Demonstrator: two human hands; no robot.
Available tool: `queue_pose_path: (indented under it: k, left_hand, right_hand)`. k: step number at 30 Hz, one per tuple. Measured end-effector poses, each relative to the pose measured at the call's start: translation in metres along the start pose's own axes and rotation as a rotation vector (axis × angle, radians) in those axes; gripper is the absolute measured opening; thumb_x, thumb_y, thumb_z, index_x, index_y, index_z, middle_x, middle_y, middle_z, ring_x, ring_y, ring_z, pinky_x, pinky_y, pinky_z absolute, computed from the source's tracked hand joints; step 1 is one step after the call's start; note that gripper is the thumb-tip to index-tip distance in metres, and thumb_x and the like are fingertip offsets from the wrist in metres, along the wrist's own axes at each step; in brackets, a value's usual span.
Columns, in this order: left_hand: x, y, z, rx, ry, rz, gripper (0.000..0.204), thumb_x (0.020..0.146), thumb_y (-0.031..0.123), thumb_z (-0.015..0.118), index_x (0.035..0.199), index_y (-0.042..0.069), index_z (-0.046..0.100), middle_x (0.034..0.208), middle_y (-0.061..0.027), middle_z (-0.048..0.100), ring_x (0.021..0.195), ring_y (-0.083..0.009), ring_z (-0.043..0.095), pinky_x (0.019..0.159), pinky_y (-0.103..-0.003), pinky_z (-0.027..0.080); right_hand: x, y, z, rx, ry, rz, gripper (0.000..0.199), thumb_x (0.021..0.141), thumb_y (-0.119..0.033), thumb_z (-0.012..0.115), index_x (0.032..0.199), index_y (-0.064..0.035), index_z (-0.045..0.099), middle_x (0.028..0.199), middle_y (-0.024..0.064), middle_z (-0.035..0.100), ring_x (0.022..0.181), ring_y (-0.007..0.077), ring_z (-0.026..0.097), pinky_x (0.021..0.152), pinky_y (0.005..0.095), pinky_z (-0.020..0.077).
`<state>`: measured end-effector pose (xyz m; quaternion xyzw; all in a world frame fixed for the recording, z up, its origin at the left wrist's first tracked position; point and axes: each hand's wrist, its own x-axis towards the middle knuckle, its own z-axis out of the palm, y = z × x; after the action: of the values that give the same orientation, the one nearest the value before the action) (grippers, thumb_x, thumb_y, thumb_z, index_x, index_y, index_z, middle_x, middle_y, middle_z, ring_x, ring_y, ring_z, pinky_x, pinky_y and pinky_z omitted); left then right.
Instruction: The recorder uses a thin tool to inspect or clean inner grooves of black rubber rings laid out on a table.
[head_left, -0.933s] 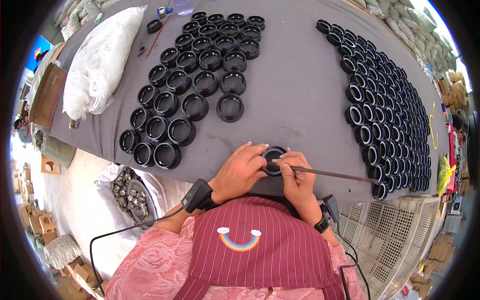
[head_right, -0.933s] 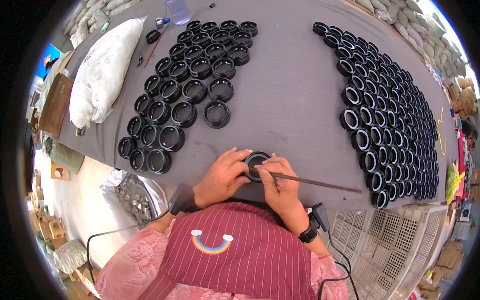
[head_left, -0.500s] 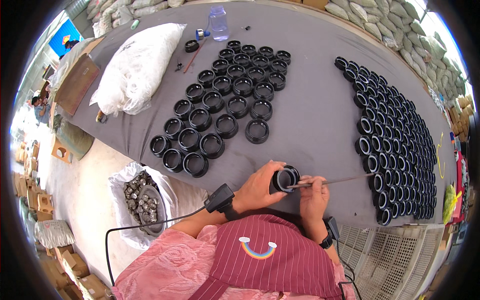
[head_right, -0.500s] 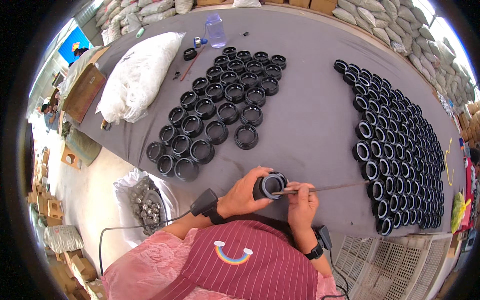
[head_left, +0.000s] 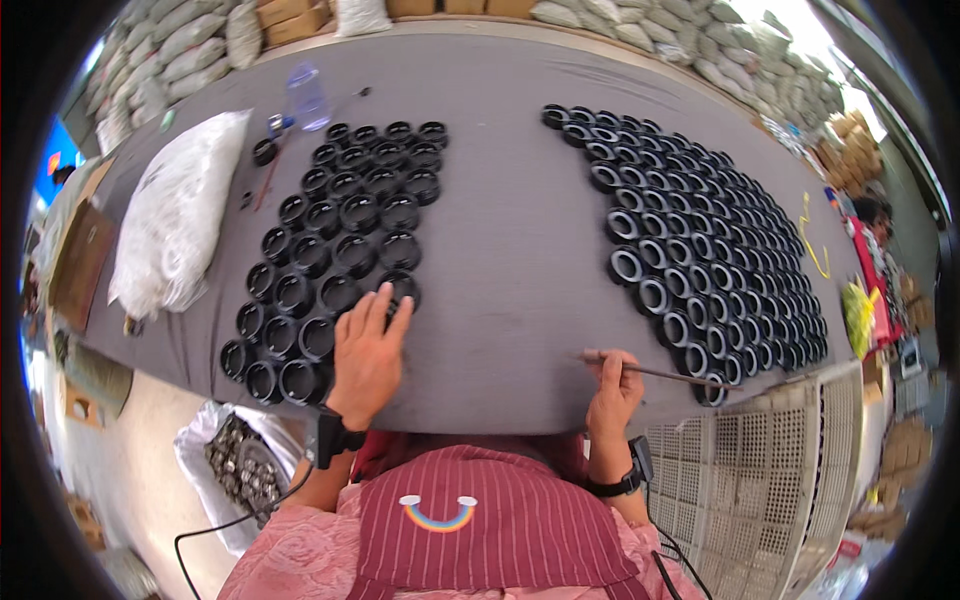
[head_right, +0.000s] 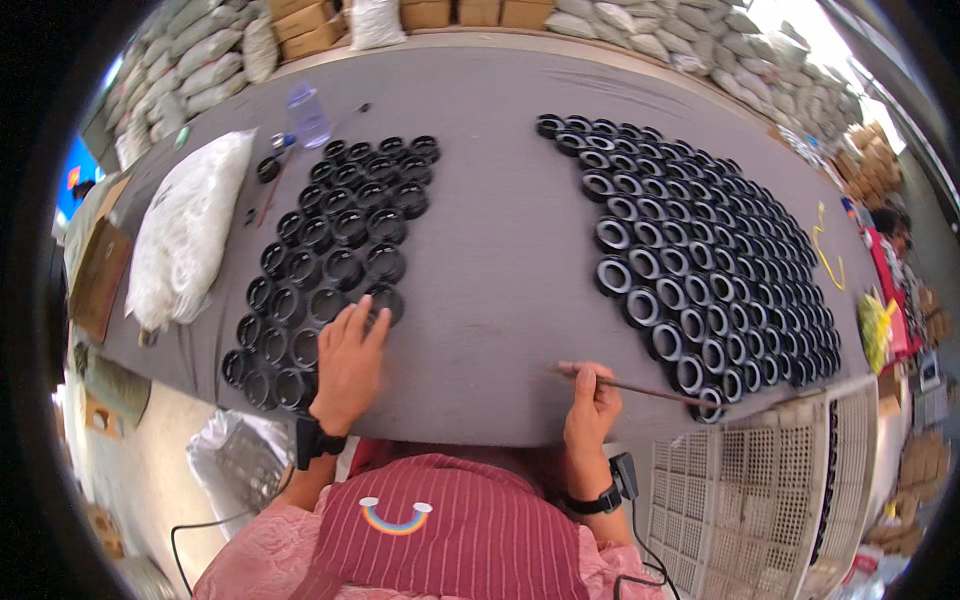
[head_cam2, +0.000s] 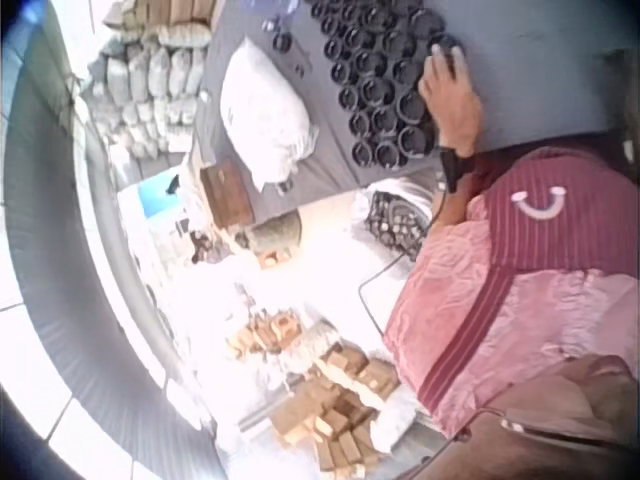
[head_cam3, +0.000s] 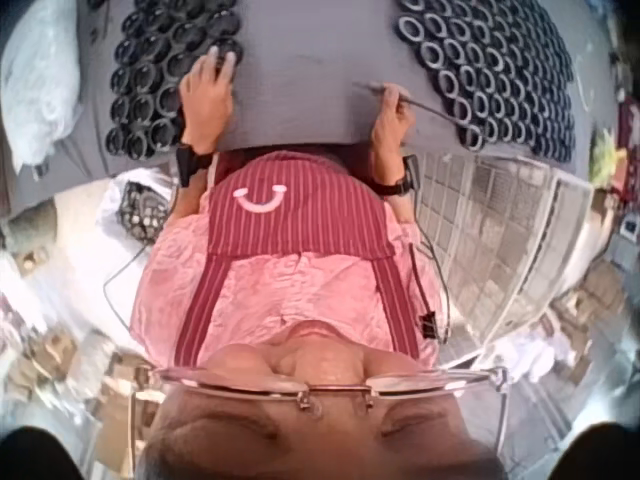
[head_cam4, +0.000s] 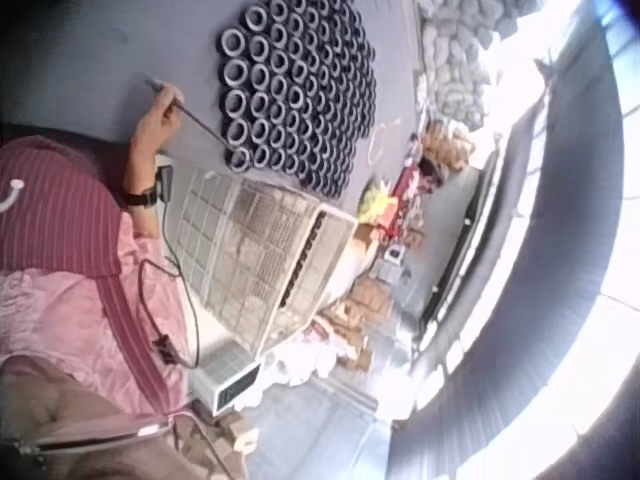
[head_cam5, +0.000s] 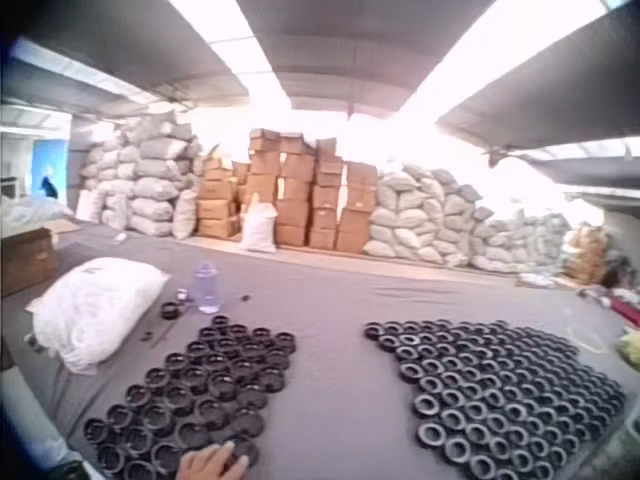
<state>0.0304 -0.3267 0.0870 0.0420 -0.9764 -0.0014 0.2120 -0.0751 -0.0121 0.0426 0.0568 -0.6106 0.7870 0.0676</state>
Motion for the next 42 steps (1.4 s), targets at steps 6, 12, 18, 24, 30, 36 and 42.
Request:
queue_pose_path:
  k: [6,12,18,24,30,36,42]
  left_hand:
    - [0.021,0.008,-0.004,-0.030,0.003,0.092,0.037,0.083,0.013,0.063,0.120,0.014,0.068,0.131,-0.0087,0.058,0.133,-0.0363,0.043,0.114,-0.065,0.020]
    - [0.035,0.010,0.005,0.093,-0.114,0.018,0.032,0.083,0.016,0.064,0.114,0.014,0.069,0.112,-0.0077,0.063,0.126,-0.0329,0.049,0.115,-0.061,0.021]
    - [0.027,-0.006,0.012,0.047,-0.009,0.062,0.038,0.084,0.013,0.062,0.122,0.010,0.065,0.134,-0.0190,0.054,0.133,-0.0382,0.044,0.116,-0.056,0.025]
    - [0.011,-0.007,0.010,-0.128,-0.096,-0.003,0.068,0.076,0.013,0.074,0.138,0.004,0.048,0.148,-0.0207,0.041,0.140,-0.0378,0.036,0.117,-0.053,0.027]
    - [-0.001,-0.009,0.010,-0.099,-0.129,0.145,0.059,0.083,0.004,0.054,0.142,0.006,0.050,0.151,-0.0170,0.043,0.141,-0.0358,0.038,0.117,-0.053,0.026]
    - [0.008,-0.009,0.006,-0.067,-0.103,0.083,0.064,0.081,0.008,0.061,0.144,0.007,0.047,0.153,-0.0205,0.039,0.143,-0.0376,0.035,0.116,-0.059,0.023]
    - [0.009,0.036,0.008,-0.694,0.015,0.139,0.083,0.074,0.033,0.081,0.141,0.000,0.043,0.144,-0.0205,0.048,0.135,-0.0390,0.044,0.115,-0.053,0.030]
  right_hand:
    - [0.088,-0.028,-0.016,-0.610,0.054,-0.498,0.009,0.095,-0.005,0.060,0.099,-0.0023,0.067,0.096,0.0114,0.069,0.091,0.0230,0.064,0.086,0.0333,0.0488]
    - [0.144,-0.026,0.002,-1.331,-0.001,-0.651,0.018,0.095,-0.028,0.061,0.095,-0.0121,0.071,0.073,0.0054,0.066,0.087,0.0273,0.064,0.107,0.0524,0.0344]
    - [0.149,0.000,0.012,-1.312,-0.179,-0.538,0.022,0.095,-0.027,0.061,0.092,-0.0074,0.071,0.077,0.0100,0.067,0.086,0.0293,0.064,0.108,0.0530,0.0345]
    - [0.108,-0.003,0.038,-1.049,-0.377,-0.467,0.021,0.094,-0.022,0.060,0.089,-0.0037,0.069,0.080,0.0101,0.067,0.086,0.0303,0.064,0.111,0.0506,0.0327]
    - [0.085,0.005,0.053,-0.940,-0.466,-0.406,0.018,0.096,-0.023,0.059,0.091,-0.0085,0.068,0.092,0.0058,0.070,0.095,0.0282,0.063,0.114,0.0530,0.0275]
    - [0.066,0.010,0.071,-0.773,-0.515,-0.354,0.019,0.096,-0.024,0.060,0.092,-0.0071,0.068,0.091,0.0066,0.070,0.092,0.0281,0.065,0.113,0.0527,0.0313]
    - [0.030,-0.010,0.085,-0.734,-0.711,-0.256,0.015,0.092,-0.019,0.065,0.086,-0.0060,0.071,0.086,0.0055,0.072,0.083,0.0257,0.068,0.111,0.0527,0.0352]
